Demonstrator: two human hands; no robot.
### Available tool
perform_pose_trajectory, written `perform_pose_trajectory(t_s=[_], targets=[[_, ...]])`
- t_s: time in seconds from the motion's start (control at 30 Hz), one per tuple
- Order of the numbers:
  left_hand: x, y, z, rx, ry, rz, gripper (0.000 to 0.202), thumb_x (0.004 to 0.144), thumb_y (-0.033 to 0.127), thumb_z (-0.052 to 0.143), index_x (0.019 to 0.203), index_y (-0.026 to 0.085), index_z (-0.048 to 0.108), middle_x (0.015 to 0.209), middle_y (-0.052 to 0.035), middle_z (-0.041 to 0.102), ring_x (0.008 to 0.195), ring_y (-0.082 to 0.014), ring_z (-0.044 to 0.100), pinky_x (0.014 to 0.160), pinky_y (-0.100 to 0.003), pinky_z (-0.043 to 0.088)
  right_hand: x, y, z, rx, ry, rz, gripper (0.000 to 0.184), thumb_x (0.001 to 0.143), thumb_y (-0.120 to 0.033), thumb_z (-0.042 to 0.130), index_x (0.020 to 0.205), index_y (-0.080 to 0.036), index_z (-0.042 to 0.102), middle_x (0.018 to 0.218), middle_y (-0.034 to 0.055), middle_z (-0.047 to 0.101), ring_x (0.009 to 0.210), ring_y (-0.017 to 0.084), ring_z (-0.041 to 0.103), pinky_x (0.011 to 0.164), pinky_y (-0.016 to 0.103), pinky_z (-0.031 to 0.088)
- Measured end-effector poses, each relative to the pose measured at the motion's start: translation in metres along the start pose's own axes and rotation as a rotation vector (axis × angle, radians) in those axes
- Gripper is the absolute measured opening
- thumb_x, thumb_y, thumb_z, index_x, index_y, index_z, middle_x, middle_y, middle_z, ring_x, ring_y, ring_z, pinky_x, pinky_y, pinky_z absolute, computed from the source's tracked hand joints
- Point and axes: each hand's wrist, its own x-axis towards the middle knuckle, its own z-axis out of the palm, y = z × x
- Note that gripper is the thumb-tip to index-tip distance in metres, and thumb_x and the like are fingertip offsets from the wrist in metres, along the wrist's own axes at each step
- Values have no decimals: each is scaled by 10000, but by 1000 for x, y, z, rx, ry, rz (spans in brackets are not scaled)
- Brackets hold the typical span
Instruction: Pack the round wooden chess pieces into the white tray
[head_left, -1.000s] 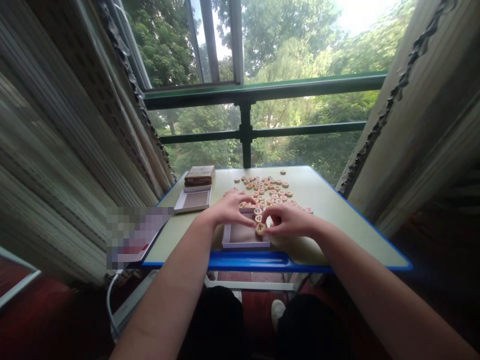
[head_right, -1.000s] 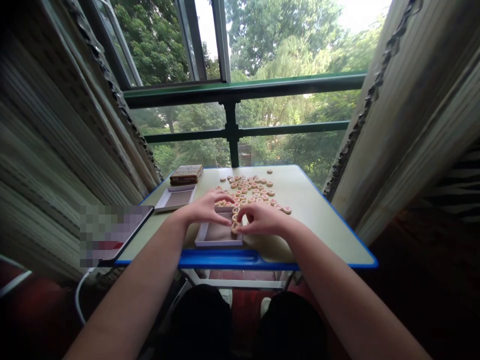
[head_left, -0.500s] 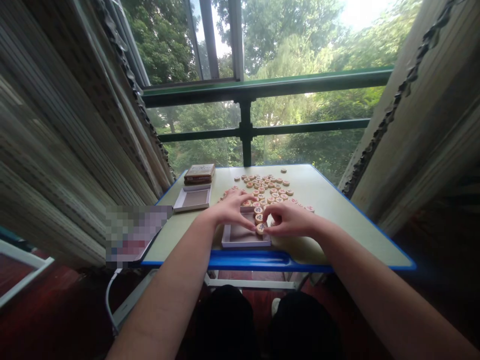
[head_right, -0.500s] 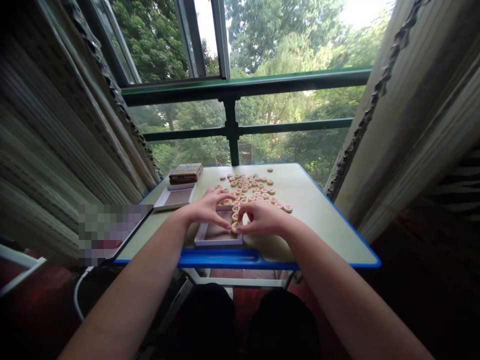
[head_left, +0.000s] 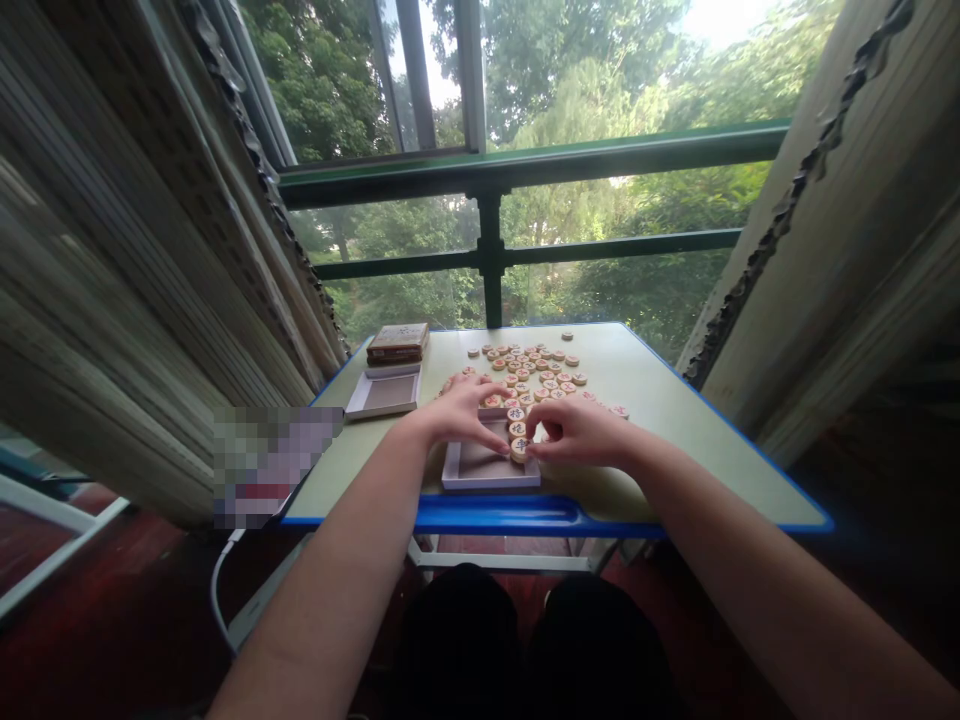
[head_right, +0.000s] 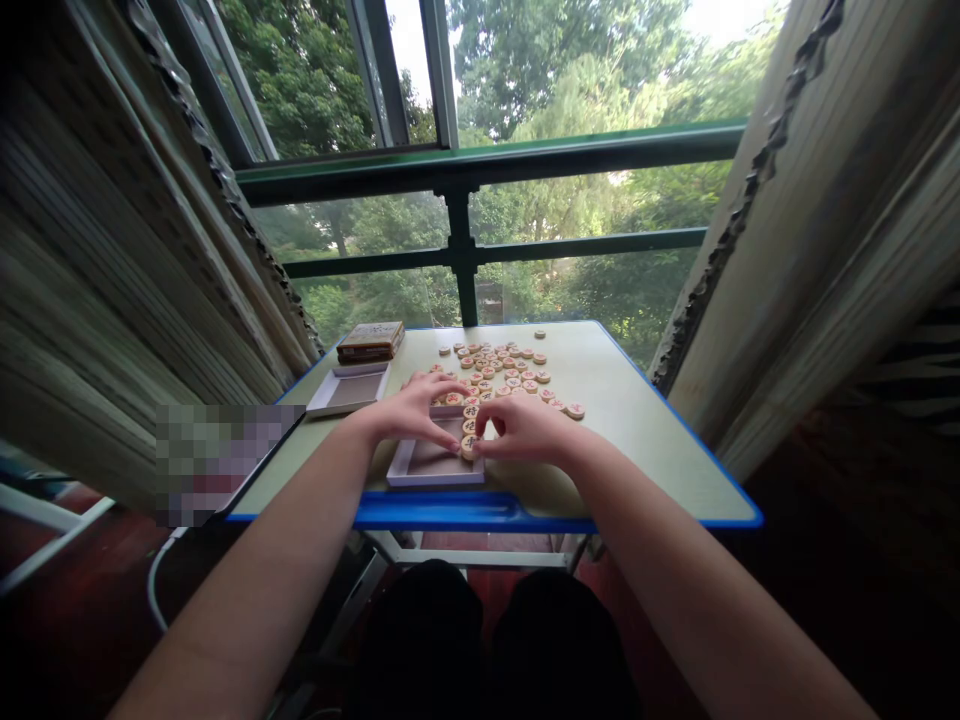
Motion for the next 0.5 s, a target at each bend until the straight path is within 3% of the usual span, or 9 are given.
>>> perform_pose_trajectory(t_s=[0.23, 0.33, 0.5], targets=[[-2, 2, -3, 17, -5, -10, 862, 455, 622, 739, 1233, 323, 517, 1331, -64, 406, 1266, -362, 264, 1064, -499, 201, 0, 4, -1, 7, 88, -62, 113, 712, -270, 602, 699, -167, 647, 501, -45, 477, 479, 72, 395, 490, 206, 253], [-2, 3, -4, -5, 35, -1, 707, 552, 515, 728, 1202, 305, 545, 1264, -47, 486, 1230, -320, 333, 1039, -444, 277, 3, 11, -1, -20, 188, -36, 158, 766, -278, 554, 706, -160, 641, 508, -32, 500, 487, 81, 415, 506, 212, 277], [8, 5, 5, 60, 297, -67, 306, 724, 347, 570, 998, 246, 661, 1155, -34, 575, 1140, -286, 425, 994, -440, 315, 12, 27, 3, -163, 347, 43, 215, 825, -327, 512, 866, -176, 659, 678, 23, 605, 620, 134, 512, 597, 252, 366]])
